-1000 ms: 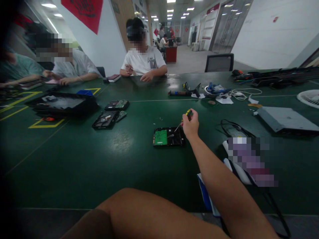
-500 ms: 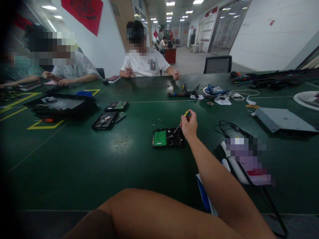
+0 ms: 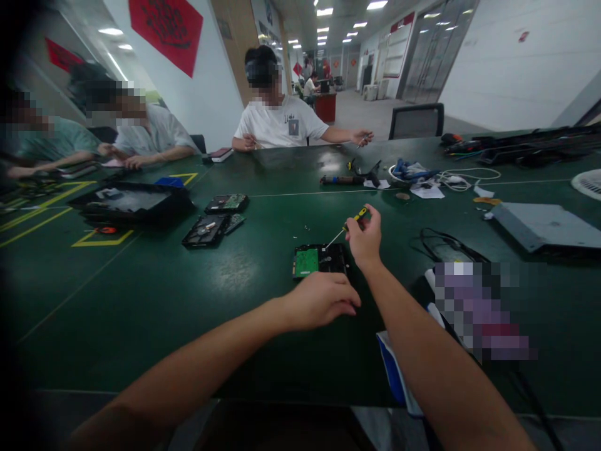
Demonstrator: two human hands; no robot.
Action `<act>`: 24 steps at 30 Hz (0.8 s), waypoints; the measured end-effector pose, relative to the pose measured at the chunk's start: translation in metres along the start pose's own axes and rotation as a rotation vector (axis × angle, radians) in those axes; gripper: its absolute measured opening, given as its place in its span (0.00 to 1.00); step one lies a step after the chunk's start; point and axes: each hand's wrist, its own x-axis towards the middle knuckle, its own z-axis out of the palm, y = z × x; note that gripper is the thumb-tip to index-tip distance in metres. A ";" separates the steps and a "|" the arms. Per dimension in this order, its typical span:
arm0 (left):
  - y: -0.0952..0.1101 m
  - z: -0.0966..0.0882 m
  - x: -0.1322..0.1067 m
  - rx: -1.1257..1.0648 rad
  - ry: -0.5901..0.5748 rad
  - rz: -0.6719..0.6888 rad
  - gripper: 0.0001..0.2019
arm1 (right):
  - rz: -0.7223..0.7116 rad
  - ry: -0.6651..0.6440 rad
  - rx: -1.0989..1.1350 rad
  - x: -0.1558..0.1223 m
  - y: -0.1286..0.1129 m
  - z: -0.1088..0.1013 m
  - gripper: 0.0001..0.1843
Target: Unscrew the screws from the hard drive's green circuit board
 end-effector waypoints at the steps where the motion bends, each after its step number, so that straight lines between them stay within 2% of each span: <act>1: -0.012 -0.008 -0.011 0.004 0.046 -0.039 0.06 | 0.002 0.028 0.018 -0.001 -0.003 0.003 0.35; 5: -0.047 -0.028 -0.045 -0.007 0.258 -0.129 0.09 | 0.006 -0.019 0.087 -0.007 -0.017 0.012 0.19; 7: -0.060 -0.031 -0.055 0.049 0.406 -0.271 0.11 | 0.019 -0.056 0.124 -0.009 -0.024 0.014 0.15; 9: -0.069 -0.029 -0.060 0.110 0.477 -0.375 0.12 | 0.050 -0.078 0.142 -0.012 -0.030 0.014 0.15; 11: -0.075 -0.024 -0.063 0.155 0.477 -0.380 0.16 | 0.064 -0.116 0.130 -0.015 -0.035 0.014 0.16; 14: -0.082 -0.017 -0.063 0.170 0.398 -0.373 0.32 | 0.053 -0.181 0.091 -0.017 -0.040 0.015 0.20; 16: -0.085 -0.013 -0.063 0.143 0.337 -0.400 0.38 | 0.057 -0.220 0.098 -0.018 -0.042 0.016 0.22; 20: -0.091 -0.014 -0.062 0.096 0.290 -0.406 0.42 | 0.132 -0.294 0.194 -0.020 -0.048 0.017 0.22; 24: -0.097 -0.020 -0.062 0.118 0.254 -0.354 0.44 | 0.163 -0.326 0.179 -0.022 -0.056 0.016 0.20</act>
